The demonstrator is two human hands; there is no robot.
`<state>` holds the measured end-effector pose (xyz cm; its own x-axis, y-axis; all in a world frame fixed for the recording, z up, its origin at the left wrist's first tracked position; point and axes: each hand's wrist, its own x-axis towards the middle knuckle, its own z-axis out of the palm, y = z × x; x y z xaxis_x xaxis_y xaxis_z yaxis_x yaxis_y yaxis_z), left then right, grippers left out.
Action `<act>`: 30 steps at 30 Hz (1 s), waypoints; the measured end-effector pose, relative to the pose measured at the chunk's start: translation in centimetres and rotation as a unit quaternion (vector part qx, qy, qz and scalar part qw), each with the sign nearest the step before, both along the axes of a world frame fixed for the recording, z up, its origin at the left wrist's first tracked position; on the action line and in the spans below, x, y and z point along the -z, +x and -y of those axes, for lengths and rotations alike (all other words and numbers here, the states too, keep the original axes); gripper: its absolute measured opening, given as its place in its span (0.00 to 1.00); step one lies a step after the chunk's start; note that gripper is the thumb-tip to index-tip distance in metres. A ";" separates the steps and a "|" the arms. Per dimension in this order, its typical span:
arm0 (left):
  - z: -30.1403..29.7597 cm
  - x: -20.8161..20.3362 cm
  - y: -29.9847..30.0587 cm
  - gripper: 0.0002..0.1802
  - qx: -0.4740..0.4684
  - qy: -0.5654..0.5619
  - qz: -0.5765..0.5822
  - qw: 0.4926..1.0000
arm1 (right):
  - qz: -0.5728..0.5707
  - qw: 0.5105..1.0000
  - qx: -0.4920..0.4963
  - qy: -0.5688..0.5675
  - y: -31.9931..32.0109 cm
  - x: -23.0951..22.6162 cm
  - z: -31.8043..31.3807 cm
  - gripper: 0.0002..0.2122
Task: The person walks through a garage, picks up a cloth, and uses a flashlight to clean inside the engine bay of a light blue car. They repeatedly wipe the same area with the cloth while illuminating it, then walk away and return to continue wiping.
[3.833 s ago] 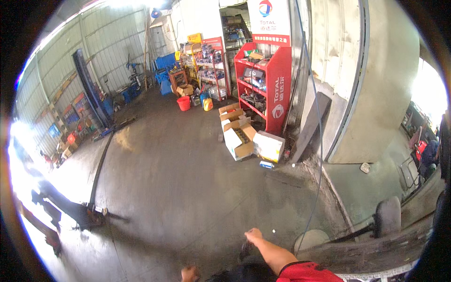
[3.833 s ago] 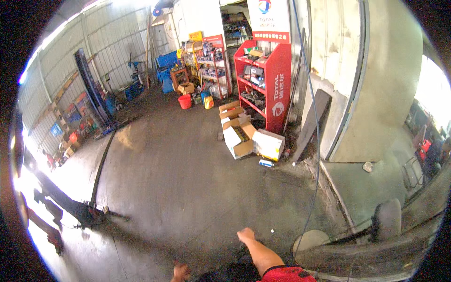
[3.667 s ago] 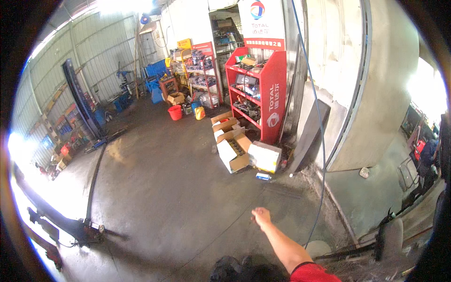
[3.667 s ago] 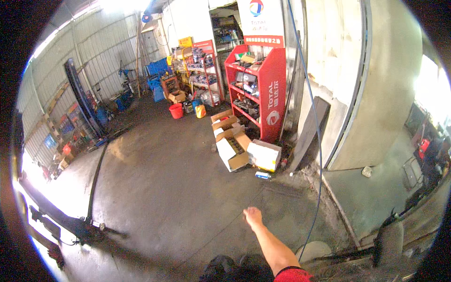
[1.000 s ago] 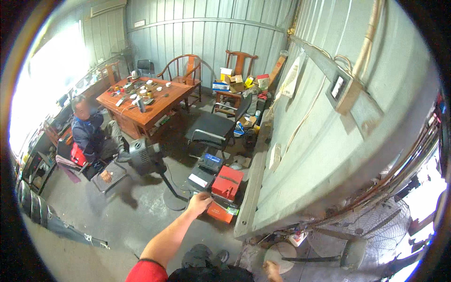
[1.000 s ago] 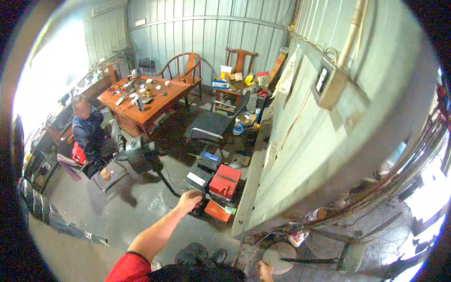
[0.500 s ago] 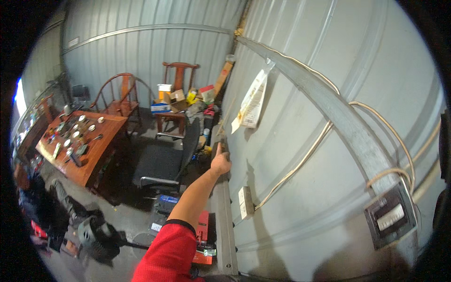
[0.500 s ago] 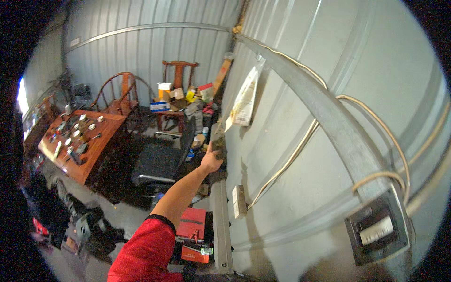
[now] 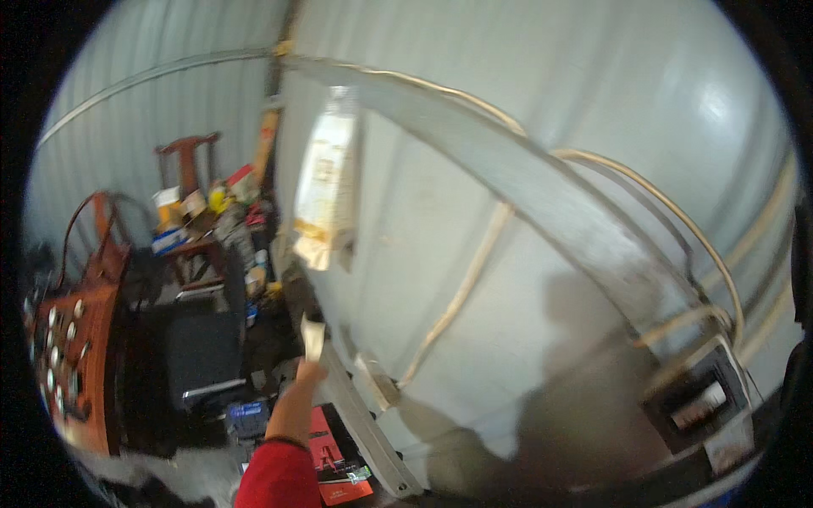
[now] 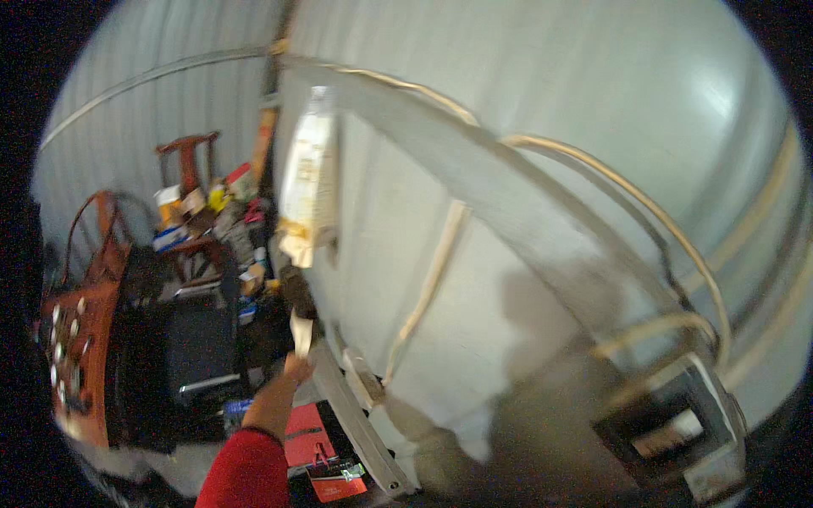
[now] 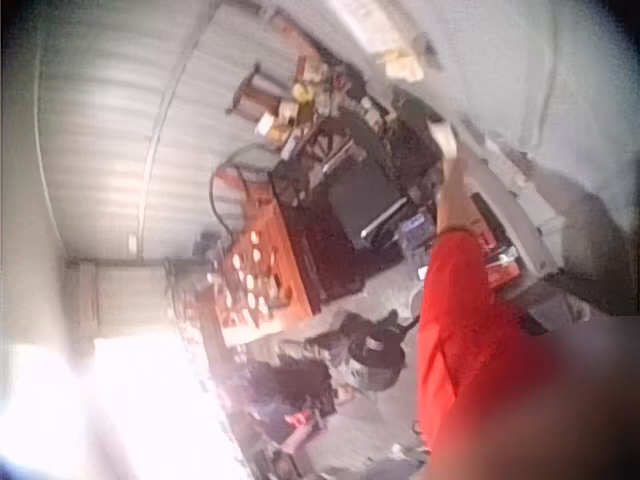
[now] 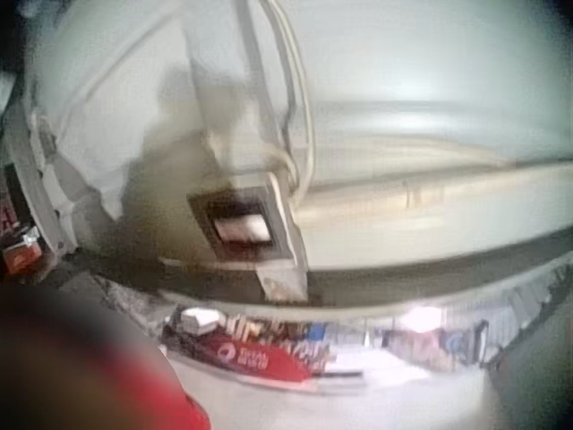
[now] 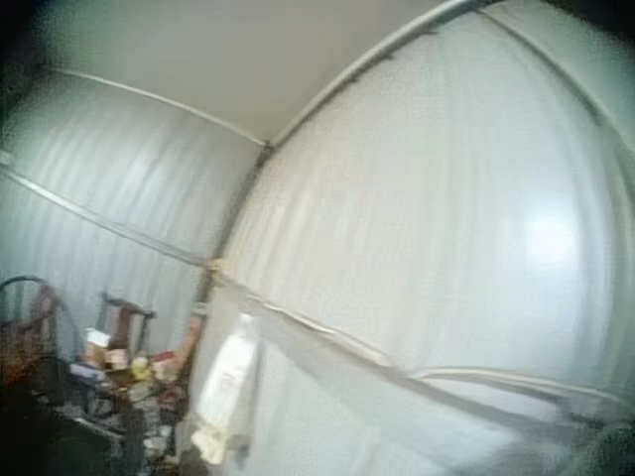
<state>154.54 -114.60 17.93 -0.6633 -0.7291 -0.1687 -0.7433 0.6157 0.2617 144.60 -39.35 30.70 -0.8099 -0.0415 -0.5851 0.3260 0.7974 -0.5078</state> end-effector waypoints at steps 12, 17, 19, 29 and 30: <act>-34.4 7.9 9.2 0.23 0.212 0.173 0.088 0.958 | 0.006 0.943 0.321 -0.089 28.0 15.6 -24.4 0.17; -39.7 11.0 13.7 0.21 0.237 0.162 0.173 0.942 | -0.033 0.962 0.270 -0.036 29.3 16.8 -27.6 0.12; -41.2 11.2 14.4 0.21 0.385 0.037 0.241 0.890 | -0.026 0.936 0.330 -0.115 29.7 16.4 -29.7 0.12; -65.0 5.7 18.8 0.24 0.047 0.192 0.038 0.980 | 0.040 0.862 0.449 -0.230 31.9 18.1 -41.1 0.12; -66.5 6.1 19.4 0.24 0.058 0.128 0.062 0.988 | 0.043 0.853 0.458 -0.246 31.6 18.3 -42.1 0.12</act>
<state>173.93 -48.13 11.80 -0.7026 -0.5726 -0.4225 -0.7077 0.6244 0.3306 176.22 2.75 12.44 -0.5896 0.3286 -0.7379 0.7507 -0.1142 -0.6507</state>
